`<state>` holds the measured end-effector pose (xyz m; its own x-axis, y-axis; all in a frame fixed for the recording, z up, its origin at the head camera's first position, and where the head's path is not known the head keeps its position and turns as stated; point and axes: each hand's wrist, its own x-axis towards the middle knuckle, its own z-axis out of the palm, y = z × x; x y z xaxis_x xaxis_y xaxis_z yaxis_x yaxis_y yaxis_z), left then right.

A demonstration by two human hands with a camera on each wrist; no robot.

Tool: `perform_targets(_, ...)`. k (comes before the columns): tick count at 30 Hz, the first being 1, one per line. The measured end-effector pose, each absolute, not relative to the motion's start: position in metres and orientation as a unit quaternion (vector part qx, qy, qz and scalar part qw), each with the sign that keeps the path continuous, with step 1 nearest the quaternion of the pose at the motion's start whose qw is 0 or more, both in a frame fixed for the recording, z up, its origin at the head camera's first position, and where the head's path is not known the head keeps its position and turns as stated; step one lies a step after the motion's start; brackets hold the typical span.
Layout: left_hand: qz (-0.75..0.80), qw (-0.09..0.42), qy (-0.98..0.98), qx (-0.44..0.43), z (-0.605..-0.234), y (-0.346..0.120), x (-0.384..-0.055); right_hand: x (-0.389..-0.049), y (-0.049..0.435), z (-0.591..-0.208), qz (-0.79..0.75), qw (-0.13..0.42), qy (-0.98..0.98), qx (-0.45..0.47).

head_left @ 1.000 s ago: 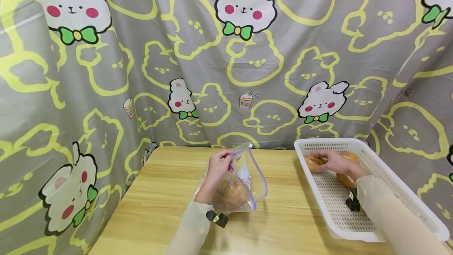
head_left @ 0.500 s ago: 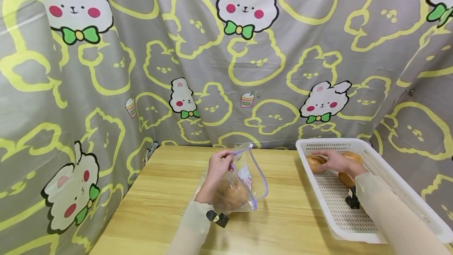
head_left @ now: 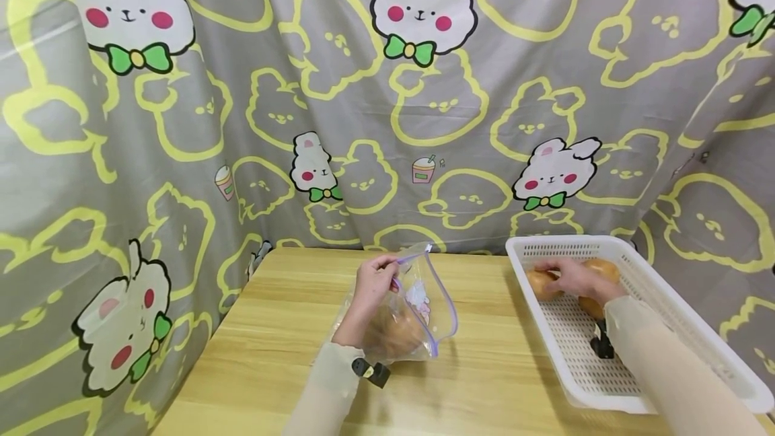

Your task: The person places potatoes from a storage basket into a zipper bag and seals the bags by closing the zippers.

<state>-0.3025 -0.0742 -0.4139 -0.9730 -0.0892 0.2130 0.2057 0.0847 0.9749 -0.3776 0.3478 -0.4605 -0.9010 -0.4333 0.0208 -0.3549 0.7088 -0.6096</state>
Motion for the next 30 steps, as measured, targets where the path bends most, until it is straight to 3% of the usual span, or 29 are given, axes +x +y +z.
perform_targets(19, -0.669, 0.108, -0.735, -0.034, -0.4143, -0.0755, -0.3003, -0.3751, 0.3509, -0.4660, -0.334, 0.081, 0.918, -0.196)
perform_targets(30, -0.667, 0.111, -0.735, -0.040, -0.4127, -0.0773, -0.2982, -0.3762, 0.3535, -0.4697, -0.334, 0.123, 0.919, -0.168)
